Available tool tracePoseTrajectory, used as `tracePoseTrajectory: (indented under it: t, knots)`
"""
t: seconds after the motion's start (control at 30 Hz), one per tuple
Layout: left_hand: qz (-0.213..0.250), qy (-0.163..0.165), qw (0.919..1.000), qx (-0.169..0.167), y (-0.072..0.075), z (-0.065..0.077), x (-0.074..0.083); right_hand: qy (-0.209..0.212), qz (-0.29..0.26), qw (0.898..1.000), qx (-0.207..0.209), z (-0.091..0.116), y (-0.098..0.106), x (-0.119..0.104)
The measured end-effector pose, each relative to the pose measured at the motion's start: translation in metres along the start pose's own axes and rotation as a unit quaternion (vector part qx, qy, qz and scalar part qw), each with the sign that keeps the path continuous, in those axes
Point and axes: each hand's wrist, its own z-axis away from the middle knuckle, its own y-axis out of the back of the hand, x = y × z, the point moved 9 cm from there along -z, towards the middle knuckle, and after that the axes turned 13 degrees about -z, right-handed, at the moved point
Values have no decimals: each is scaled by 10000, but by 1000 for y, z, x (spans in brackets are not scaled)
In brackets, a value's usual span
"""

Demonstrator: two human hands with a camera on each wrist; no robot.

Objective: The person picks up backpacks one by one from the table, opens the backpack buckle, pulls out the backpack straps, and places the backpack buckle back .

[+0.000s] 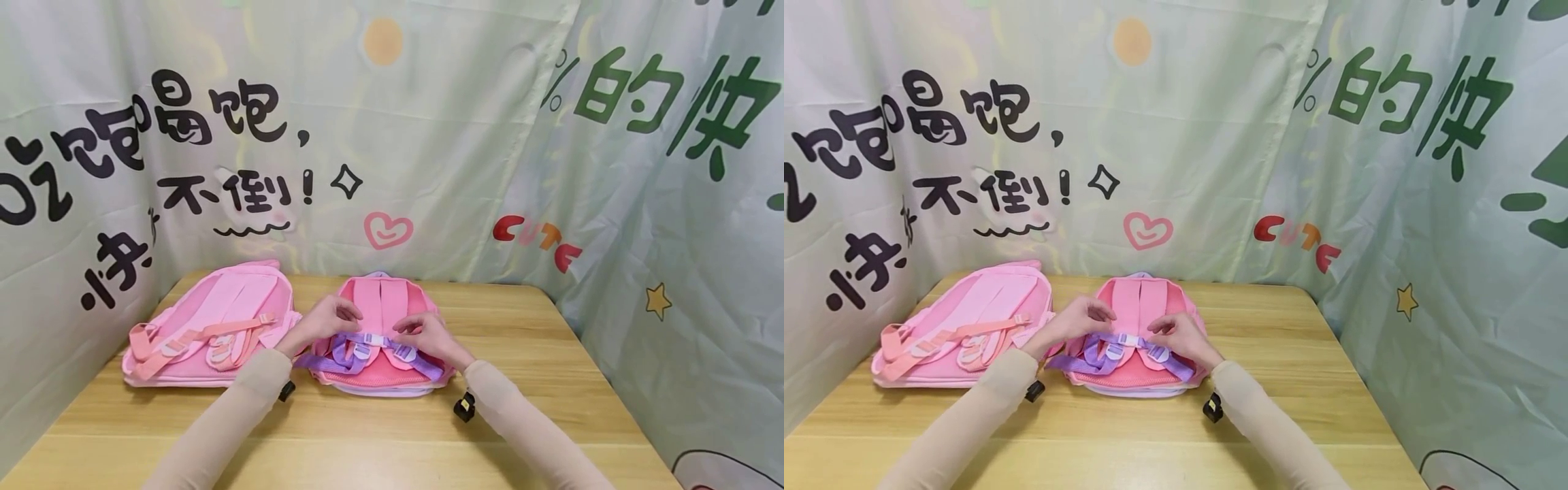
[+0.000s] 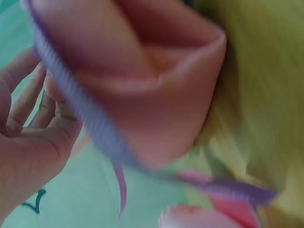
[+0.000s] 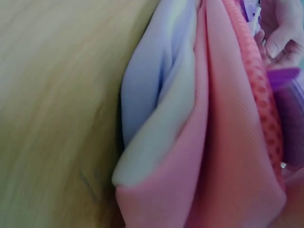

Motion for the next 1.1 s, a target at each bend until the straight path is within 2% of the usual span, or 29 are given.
tracePoseTrajectory:
  t: [0.13,0.27,0.47,0.7,0.87,1.1]
  knots:
    - [-7,-130,9998,-129,-15,-4,7,-57,-134,9998,-132,-1,-8,2]
    - [-21,22,9997,-249,-26,-7,6,-49,-414,9978,-523,-4,-22,4]
    - [-205,195,9984,-486,-38,-9,4,99,-134,9980,-606,-7,-30,2]
    - [-603,127,9964,-577,-42,-11,9,305,426,9976,-460,-11,-32,-1]
    - [-789,119,9951,-588,-44,-12,11,430,514,9965,-490,-11,-32,-5]
    - [-772,140,9953,-560,-44,-12,11,590,557,9943,-698,-10,-34,-7]
